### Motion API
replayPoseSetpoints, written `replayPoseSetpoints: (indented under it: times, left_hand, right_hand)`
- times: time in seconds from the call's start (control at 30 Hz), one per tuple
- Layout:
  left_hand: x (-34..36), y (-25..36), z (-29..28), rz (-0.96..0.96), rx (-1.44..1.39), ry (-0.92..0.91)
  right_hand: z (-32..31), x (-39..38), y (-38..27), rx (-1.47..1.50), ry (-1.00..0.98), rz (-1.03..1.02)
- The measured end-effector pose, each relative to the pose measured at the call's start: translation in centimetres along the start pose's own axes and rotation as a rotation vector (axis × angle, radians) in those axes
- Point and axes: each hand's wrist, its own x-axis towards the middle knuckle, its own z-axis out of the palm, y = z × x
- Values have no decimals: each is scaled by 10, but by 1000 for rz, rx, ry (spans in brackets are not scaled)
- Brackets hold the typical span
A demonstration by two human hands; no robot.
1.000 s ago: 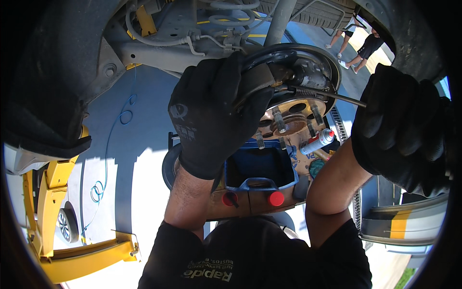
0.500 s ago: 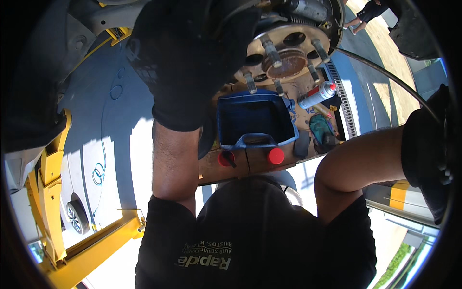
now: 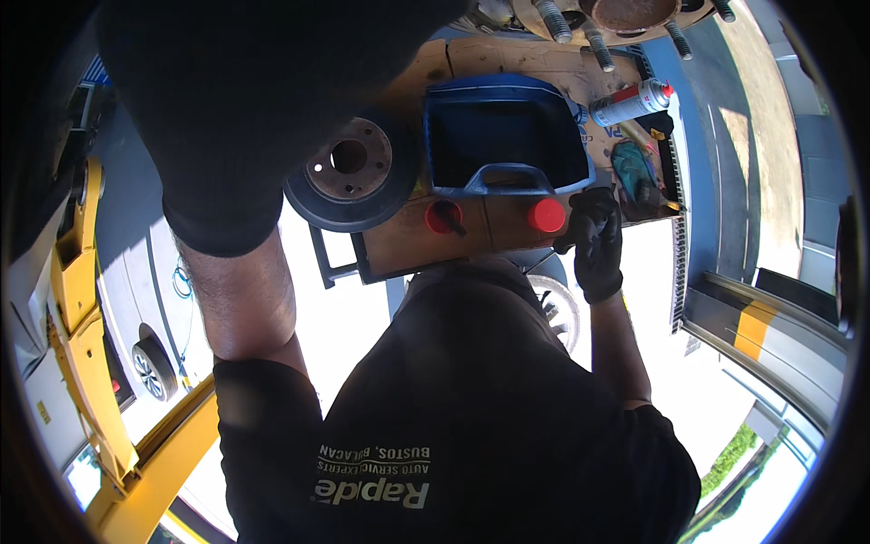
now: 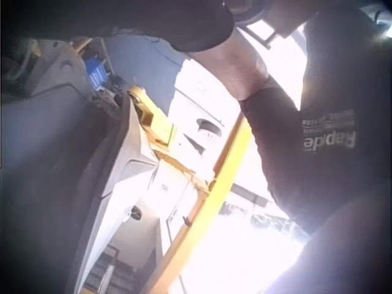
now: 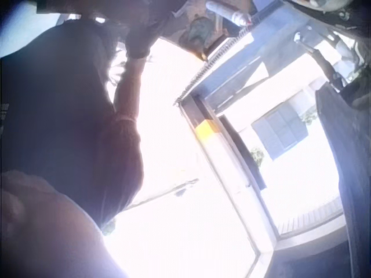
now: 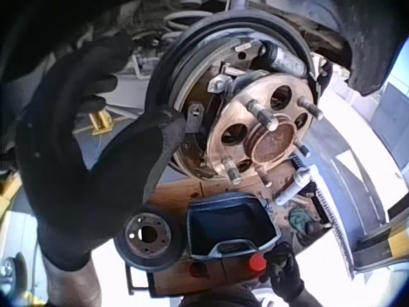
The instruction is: The person works on a car's rear drum brake assembly while the vehicle is on a lift. They use a screwdriver to adjust internal components, then remove the brake drum, inspect the interior, and place the drum back onto the hub.
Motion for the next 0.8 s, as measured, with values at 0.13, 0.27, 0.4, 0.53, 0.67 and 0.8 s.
replayPoseSetpoints:
  times: [0.13, 0.27, 0.4, 0.53, 0.67, 0.8]
  left_hand:
    - [-117, -21, -44, -480, 156, -303]
    - [-287, -37, -74, -1300, 263, -576]
    - [-428, -32, -67, -1430, -187, -314]
    - [-433, -42, -35, -1510, -202, -390]
    - [-452, -46, -28, -1249, 77, -552]
    - [-446, -20, -27, -1239, -32, -234]
  right_hand:
    - [24, -39, 45, 13, 191, 72]
    - [38, -70, 80, 1, 293, 291]
    - [26, -104, 96, -175, 215, 402]
    - [25, -96, 99, -590, 75, -64]
    - [38, -48, 66, -681, 141, -175]
    - [126, 35, 11, -468, -114, -389]
